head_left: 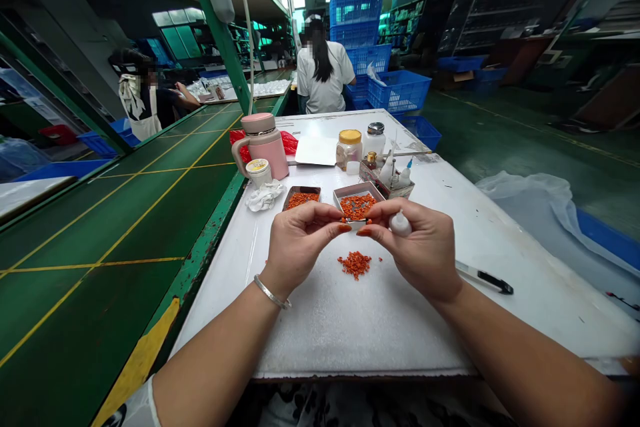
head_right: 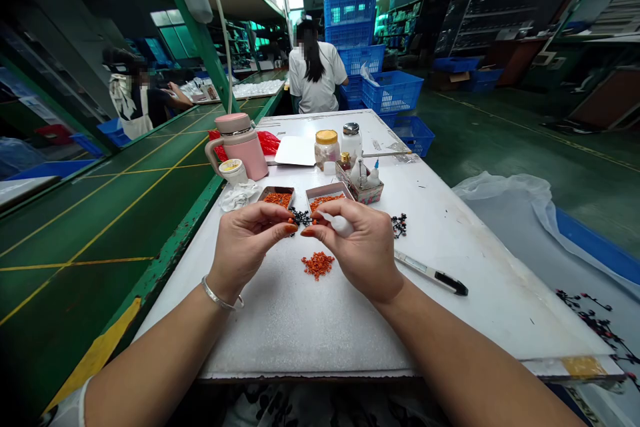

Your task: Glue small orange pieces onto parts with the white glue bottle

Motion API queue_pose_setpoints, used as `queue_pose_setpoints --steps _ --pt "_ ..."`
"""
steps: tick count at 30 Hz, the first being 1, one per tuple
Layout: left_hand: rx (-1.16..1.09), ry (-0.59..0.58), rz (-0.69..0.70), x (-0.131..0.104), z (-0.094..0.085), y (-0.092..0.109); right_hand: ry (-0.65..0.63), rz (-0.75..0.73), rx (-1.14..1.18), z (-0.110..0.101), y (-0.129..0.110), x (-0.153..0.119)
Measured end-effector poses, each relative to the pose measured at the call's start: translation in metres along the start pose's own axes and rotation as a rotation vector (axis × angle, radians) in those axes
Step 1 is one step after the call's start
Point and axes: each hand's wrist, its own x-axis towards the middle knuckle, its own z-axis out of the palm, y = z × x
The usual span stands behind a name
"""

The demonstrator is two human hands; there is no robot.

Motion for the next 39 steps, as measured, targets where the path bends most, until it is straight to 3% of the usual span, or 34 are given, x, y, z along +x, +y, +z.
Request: queue_pose_setpoints --steps 14,22,30,39 --pt "0.025 0.028 0.009 -0.001 0.0 0.004 -0.032 0.106 0.049 0.0 0.002 0.002" --pt "-0.127 0.027 -0.165 0.0 0.001 0.002 -0.054 0.162 0.144 0.0 0.0 0.005" --pt "-0.253 0.003 -0.246 0.003 0.0 -0.003 -0.072 0.206 0.154 -0.002 0.004 0.005" --pt "-0.245 0.039 -0.344 0.006 0.0 -0.008 -0.114 0.256 0.131 -0.001 0.01 0.007"
